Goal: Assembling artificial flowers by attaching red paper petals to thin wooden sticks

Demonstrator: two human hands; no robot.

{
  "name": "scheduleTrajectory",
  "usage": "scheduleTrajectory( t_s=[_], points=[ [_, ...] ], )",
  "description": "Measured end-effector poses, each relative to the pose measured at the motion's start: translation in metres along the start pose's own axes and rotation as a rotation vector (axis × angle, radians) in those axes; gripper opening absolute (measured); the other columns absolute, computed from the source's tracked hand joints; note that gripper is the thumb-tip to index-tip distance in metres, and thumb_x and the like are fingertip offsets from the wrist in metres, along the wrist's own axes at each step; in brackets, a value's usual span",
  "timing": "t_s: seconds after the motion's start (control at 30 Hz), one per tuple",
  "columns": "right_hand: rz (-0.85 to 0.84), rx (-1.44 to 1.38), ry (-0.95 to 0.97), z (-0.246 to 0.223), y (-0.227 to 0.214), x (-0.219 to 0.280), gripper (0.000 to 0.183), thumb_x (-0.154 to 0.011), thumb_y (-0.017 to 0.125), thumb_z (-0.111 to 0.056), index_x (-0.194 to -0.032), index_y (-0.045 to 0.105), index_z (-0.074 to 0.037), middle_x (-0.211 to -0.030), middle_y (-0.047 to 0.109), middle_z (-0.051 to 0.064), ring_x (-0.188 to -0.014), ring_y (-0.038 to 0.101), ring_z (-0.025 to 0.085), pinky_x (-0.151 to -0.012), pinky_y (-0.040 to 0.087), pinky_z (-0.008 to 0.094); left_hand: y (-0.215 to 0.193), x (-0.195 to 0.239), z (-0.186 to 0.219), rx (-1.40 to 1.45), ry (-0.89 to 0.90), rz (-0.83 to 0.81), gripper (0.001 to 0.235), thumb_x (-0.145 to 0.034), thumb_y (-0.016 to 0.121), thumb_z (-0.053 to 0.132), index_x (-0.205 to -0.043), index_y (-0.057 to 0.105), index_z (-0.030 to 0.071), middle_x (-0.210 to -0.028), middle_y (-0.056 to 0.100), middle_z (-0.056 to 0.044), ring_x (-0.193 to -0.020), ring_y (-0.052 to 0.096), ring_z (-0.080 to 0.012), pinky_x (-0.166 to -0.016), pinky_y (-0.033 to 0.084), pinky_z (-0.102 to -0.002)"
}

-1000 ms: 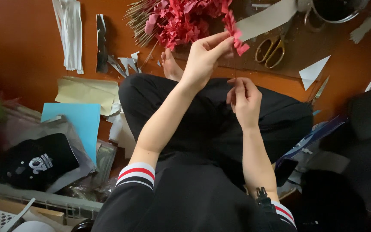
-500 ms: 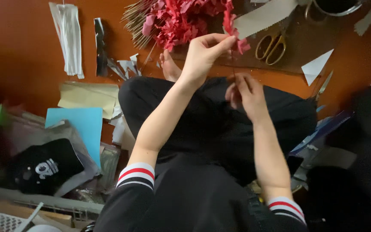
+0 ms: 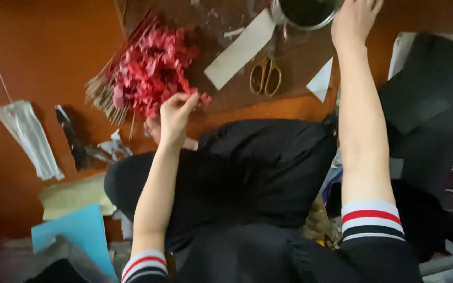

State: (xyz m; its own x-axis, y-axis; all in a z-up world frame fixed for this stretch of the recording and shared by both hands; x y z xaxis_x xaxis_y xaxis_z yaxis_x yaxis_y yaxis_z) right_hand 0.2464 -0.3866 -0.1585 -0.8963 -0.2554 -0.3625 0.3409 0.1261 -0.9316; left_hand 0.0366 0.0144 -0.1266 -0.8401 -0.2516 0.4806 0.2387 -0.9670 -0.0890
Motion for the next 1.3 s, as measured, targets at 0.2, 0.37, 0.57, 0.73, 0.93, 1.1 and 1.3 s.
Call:
scheduleTrajectory(
  t_s=[0.2, 0.37, 0.57, 0.73, 0.93, 1.1, 1.3],
  points=[
    [-0.583, 0.13, 0.009, 0.023, -0.001, 0.014, 0.019, -0.106, 0.058, -0.014, -0.115, 0.061, 0.002, -0.099, 0.06, 0.021, -0.074, 0.064, 0.043, -0.053, 0.051, 0.053, 0.004, -0.014, -0.015, 0.205, -0.135, 0.035, 0.015, -0.088, 0.073, 0.011, -0.076, 0.064, 0.012, -0.074, 0.066, 0.003, -0.07, 0.057, -0.0024, -0.069, 0.046, -0.016],
    [-0.568, -0.039, 0.062, -0.013, -0.086, 0.053, 0.026, -0.107, 0.044, -0.02, -0.129, 0.056, -0.015, -0.098, 0.069, 0.019, -0.086, 0.07, 0.044, -0.074, 0.054, 0.055, 0.014, -0.029, -0.045, 0.268, -0.146, 0.031, 0.018, -0.082, 0.08, 0.011, -0.084, 0.066, 0.001, -0.068, 0.068, -0.01, -0.056, 0.066, -0.0117, -0.052, 0.058, -0.023],
    [-0.492, -0.457, 0.331, -0.033, -0.1, 0.117, 0.018, -0.107, 0.054, -0.019, -0.12, 0.062, -0.01, -0.096, 0.07, 0.02, -0.091, 0.066, 0.043, -0.079, 0.051, 0.054, 0.017, -0.023, -0.043, 0.232, -0.17, 0.035, 0.018, -0.081, 0.082, 0.014, -0.083, 0.068, 0.003, -0.068, 0.069, -0.008, -0.056, 0.065, -0.0098, -0.049, 0.054, -0.019],
    [-0.393, -0.536, 0.433, -0.038, -0.095, 0.124, 0.018, -0.108, 0.053, -0.016, -0.12, 0.065, -0.009, -0.096, 0.069, 0.022, -0.091, 0.066, 0.042, -0.078, 0.051, 0.051, 0.018, -0.037, -0.047, 0.305, -0.098, 0.097, 0.014, -0.083, 0.08, 0.015, -0.081, 0.069, 0.007, -0.07, 0.068, -0.005, -0.059, 0.063, -0.0058, -0.051, 0.053, -0.018],
    [-0.292, -0.675, 0.291, -0.062, -0.112, 0.123, 0.017, -0.109, 0.054, -0.011, -0.119, 0.066, -0.005, -0.092, 0.068, 0.021, -0.082, 0.065, 0.036, -0.074, 0.052, 0.046, 0.048, -0.023, 0.039, 0.613, -0.036, 0.111, 0.016, -0.082, 0.077, 0.01, -0.08, 0.064, 0.001, -0.071, 0.067, -0.01, -0.065, 0.071, -0.0195, -0.062, 0.062, -0.031],
    [-0.287, -0.758, 0.231, -0.085, -0.152, 0.128, 0.016, -0.109, 0.056, -0.006, -0.12, 0.067, -0.005, -0.076, 0.064, 0.013, -0.066, 0.058, 0.021, -0.067, 0.047, 0.034, 0.053, -0.048, 0.027, 0.639, 0.065, 0.105, 0.02, -0.081, 0.079, 0.008, -0.08, 0.062, -0.003, -0.071, 0.067, -0.014, -0.065, 0.072, -0.0237, -0.064, 0.063, -0.038],
    [-0.392, -0.751, 0.091, -0.105, -0.177, 0.135, 0.02, -0.105, 0.055, -0.003, -0.121, 0.065, 0.004, -0.095, 0.067, 0.011, -0.063, 0.051, 0.016, -0.061, 0.041, 0.029, 0.055, -0.012, 0.068, 0.487, 0.108, 0.017, 0.015, -0.085, 0.071, 0.017, -0.078, 0.059, 0.012, -0.075, 0.064, 0.001, -0.069, 0.059, -0.006, -0.066, 0.054, -0.022]
  ],
)
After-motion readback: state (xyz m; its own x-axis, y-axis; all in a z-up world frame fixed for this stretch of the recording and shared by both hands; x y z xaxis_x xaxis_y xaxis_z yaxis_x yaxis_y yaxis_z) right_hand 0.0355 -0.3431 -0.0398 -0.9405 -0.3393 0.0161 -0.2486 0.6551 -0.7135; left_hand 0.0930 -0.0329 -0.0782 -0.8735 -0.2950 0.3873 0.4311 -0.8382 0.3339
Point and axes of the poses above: each hand's wrist, its own x-axis away from the middle knuckle, its own y-axis out of the palm, z = x × y, the point moved 2 cm from there along -x, towards the middle knuckle
